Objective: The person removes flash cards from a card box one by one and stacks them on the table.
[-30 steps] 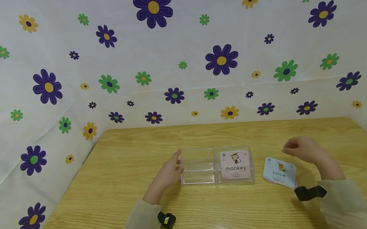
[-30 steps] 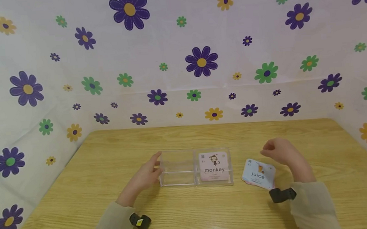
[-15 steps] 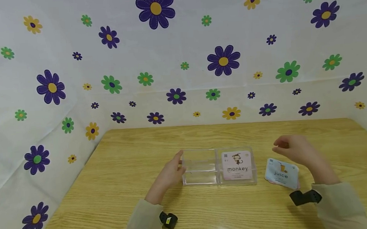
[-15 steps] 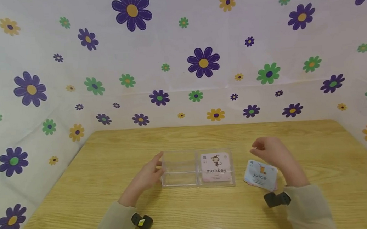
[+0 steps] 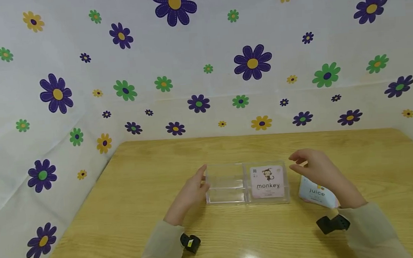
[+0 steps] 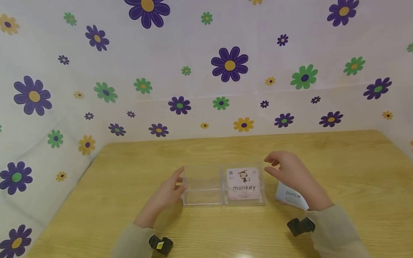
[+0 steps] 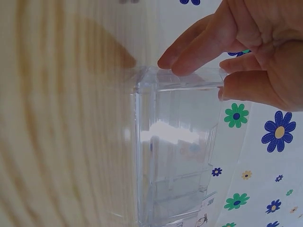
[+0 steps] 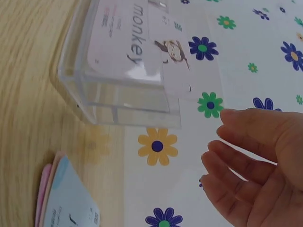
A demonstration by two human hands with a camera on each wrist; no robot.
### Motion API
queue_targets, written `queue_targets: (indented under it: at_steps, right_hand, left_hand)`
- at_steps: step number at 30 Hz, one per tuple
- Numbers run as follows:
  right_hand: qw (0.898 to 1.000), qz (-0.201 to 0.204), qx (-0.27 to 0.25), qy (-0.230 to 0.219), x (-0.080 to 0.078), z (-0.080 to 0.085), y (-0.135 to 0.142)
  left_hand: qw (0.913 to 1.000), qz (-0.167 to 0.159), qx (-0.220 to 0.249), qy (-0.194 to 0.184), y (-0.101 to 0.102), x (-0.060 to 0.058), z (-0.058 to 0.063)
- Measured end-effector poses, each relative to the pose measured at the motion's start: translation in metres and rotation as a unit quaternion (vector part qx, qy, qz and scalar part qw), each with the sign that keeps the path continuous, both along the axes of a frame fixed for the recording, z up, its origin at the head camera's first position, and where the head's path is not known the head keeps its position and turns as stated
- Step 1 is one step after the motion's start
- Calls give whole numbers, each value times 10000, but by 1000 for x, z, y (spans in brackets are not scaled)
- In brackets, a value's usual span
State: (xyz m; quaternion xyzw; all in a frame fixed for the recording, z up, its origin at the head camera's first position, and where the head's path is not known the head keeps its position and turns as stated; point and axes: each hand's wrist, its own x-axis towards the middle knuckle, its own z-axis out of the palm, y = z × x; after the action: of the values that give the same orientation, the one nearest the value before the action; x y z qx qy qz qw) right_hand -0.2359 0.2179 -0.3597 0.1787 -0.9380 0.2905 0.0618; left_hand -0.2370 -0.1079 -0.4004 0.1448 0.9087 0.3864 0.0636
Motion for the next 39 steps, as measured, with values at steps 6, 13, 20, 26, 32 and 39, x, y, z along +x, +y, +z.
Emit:
queue_targets:
  at_steps: [6, 13, 20, 26, 32, 39]
  right_hand:
    - [9986, 491, 37, 169, -2, -5, -11]
    - [9978, 640, 79, 126, -3, -14, -15]
    - [9976, 663, 152, 98, -3, -16, -16]
    - [9976, 631, 277, 115, -2, -14, -16]
    - [9980, 608, 161, 115, -1, -11, -20]
    - [9977, 654, 115, 107, 2, -8, -23]
  left_hand:
    - [10000, 26, 38, -59, -1, -1, 3]
    - [10000, 26, 84, -42, -1, -2, 2]
    - [9999, 40, 77, -69, -1, 0, 2]
    - [10000, -7, 69, -20, 0, -1, 3]
    - [10000, 3, 49, -16, 1, -1, 3]
    - [10000, 22, 73, -14, 1, 0, 2]
